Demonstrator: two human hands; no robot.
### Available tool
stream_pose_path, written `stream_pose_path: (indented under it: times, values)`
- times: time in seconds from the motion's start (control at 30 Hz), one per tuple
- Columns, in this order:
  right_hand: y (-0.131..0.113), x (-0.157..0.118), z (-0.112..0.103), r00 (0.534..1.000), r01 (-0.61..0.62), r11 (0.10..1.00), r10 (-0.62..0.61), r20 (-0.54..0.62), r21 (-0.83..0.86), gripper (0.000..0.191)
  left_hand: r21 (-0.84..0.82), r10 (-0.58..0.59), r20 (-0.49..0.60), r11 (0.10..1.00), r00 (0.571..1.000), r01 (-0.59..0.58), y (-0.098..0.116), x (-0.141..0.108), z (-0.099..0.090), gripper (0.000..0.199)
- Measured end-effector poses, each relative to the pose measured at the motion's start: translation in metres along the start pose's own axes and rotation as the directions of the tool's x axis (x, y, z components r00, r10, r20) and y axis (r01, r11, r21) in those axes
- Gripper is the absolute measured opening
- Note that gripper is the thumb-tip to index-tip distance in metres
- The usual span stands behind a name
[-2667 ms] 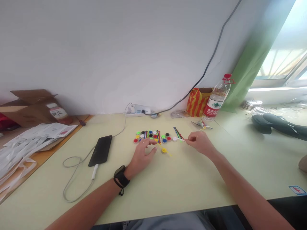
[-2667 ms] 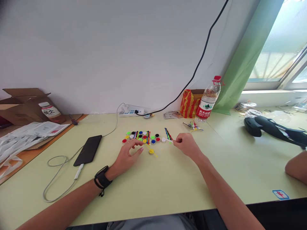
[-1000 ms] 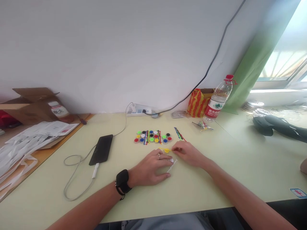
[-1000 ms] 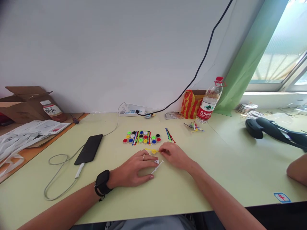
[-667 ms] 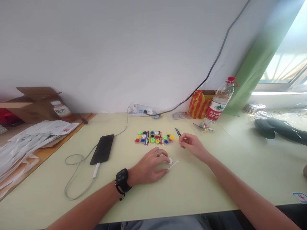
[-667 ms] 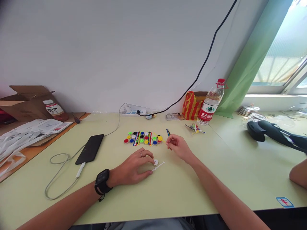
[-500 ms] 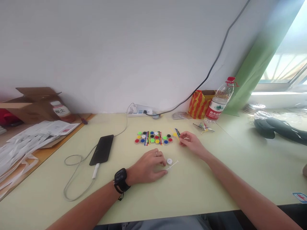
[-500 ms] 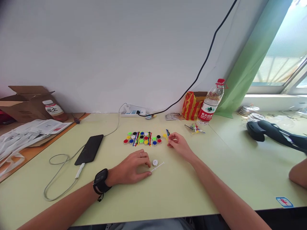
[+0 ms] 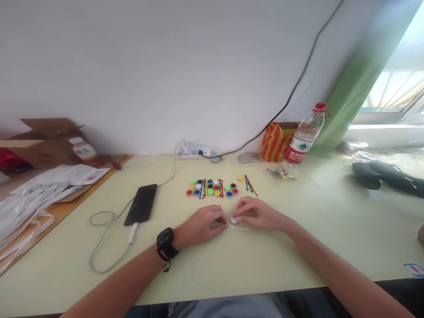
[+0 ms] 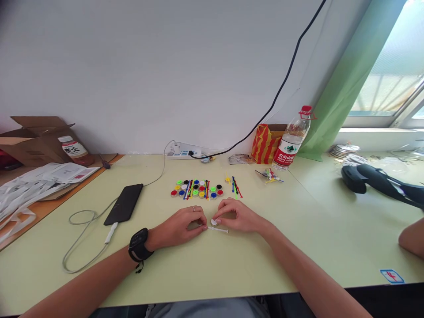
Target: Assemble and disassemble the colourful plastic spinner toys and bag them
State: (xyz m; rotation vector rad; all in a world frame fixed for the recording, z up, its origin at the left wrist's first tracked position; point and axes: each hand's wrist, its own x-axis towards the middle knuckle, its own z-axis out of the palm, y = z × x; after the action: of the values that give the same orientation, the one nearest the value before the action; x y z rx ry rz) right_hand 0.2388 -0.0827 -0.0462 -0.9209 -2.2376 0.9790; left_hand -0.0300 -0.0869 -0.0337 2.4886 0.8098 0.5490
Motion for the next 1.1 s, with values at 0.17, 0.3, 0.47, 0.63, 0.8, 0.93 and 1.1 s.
stream_pose_path:
  times: [0.17, 0.3, 0.47, 0.63, 0.8, 0.93, 1.1]
  values:
    - [-0.003, 0.001, 0.005, 0.999, 0.031, 0.998, -0.029, 0.036, -0.060, 0.029, -0.016, -0.009, 0.008, 1.000, 1.000, 0.009, -0.003, 0.000, 0.001, 0.011]
    - [-0.005, 0.000, 0.003, 0.999, -0.026, 0.999, 0.024, -0.023, -0.048, 0.030, -0.013, -0.036, 0.018, 0.999, 0.999, 0.036, -0.004, 0.000, 0.000, 0.013]
    - [-0.004, -0.004, 0.002, 0.996, -0.084, 0.990, 0.084, -0.010, -0.116, 0.024, 0.012, -0.051, 0.032, 0.999, 0.998, 0.051, -0.006, 0.002, 0.001, 0.016]
    - [0.001, -0.001, 0.005, 0.996, -0.085, 0.990, 0.083, -0.029, -0.116, 0.016, 0.045, -0.081, -0.039, 0.996, 0.996, 0.082, -0.011, 0.002, 0.001, 0.017]
    - [-0.004, -0.002, 0.008, 0.996, -0.086, 0.980, 0.083, -0.025, -0.178, 0.016, 0.041, -0.045, -0.068, 0.998, 0.997, 0.048, -0.012, 0.001, 0.000, 0.017]
    - [-0.008, -0.005, 0.011, 0.994, -0.102, 0.979, 0.096, -0.044, -0.176, 0.014, 0.006, -0.075, -0.061, 0.997, 0.995, 0.075, -0.010, 0.001, -0.002, 0.017]
    - [-0.006, 0.000, 0.013, 0.980, -0.131, 0.991, 0.133, -0.149, 0.028, 0.017, -0.053, -0.154, -0.105, 0.987, 0.983, 0.149, -0.013, 0.002, -0.005, 0.024]
